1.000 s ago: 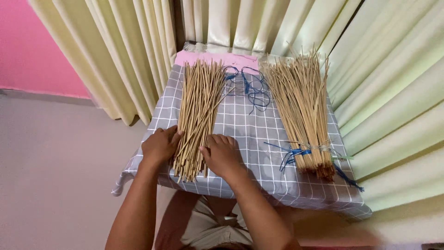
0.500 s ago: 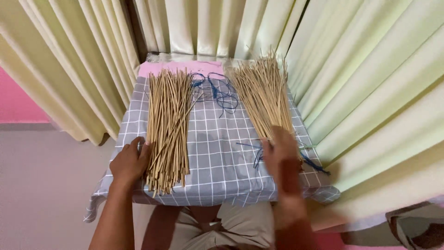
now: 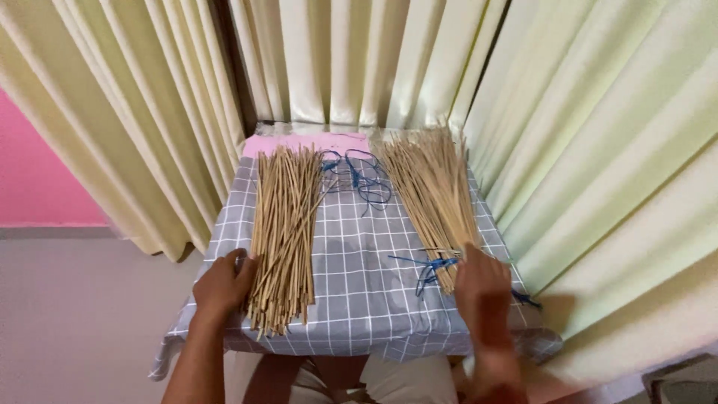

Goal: Sorting and aligning thin wooden sticks into bundles on a table

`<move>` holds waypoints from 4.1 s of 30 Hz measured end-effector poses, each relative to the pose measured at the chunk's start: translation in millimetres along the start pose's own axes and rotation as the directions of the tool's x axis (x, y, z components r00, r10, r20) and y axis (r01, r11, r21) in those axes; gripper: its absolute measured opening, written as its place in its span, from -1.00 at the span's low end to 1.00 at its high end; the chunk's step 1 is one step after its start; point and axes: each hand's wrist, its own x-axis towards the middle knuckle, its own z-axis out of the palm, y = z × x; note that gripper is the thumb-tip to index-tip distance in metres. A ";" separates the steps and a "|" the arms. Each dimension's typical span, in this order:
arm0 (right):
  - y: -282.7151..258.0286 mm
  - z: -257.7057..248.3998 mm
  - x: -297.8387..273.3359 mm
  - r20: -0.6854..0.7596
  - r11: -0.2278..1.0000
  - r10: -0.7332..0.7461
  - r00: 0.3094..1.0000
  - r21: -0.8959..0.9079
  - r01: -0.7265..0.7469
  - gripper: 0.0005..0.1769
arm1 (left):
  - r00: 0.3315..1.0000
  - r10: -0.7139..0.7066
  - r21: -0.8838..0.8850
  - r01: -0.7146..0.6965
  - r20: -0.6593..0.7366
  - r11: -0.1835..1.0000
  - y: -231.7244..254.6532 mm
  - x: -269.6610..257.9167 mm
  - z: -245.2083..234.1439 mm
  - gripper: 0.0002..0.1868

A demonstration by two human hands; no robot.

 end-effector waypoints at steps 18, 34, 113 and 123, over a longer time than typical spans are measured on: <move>-112.4 -4.8 -23.2 0.734 -0.707 0.277 0.620 0.593 -0.386 -0.42 | 0.923 0.246 -0.537 -0.374 -0.297 0.756 106.4 -84.7 66.0 -0.71; -150.2 78.7 -60.5 0.719 -0.603 -0.056 0.693 0.529 -0.597 -0.47 | 0.810 0.400 -0.702 -0.578 -0.429 0.417 147.3 -61.1 137.9 -0.64; -133.8 64.2 -45.6 0.717 -0.764 -0.286 0.636 0.229 -0.602 -0.15 | 0.917 0.397 -0.970 0.124 0.032 -0.208 123.1 -26.4 168.5 -0.44; -129.6 42.6 -23.0 0.703 -0.832 -0.234 0.671 0.213 -0.513 -0.42 | 0.818 0.570 -0.525 0.453 -0.076 -0.720 66.4 -4.3 158.9 -0.69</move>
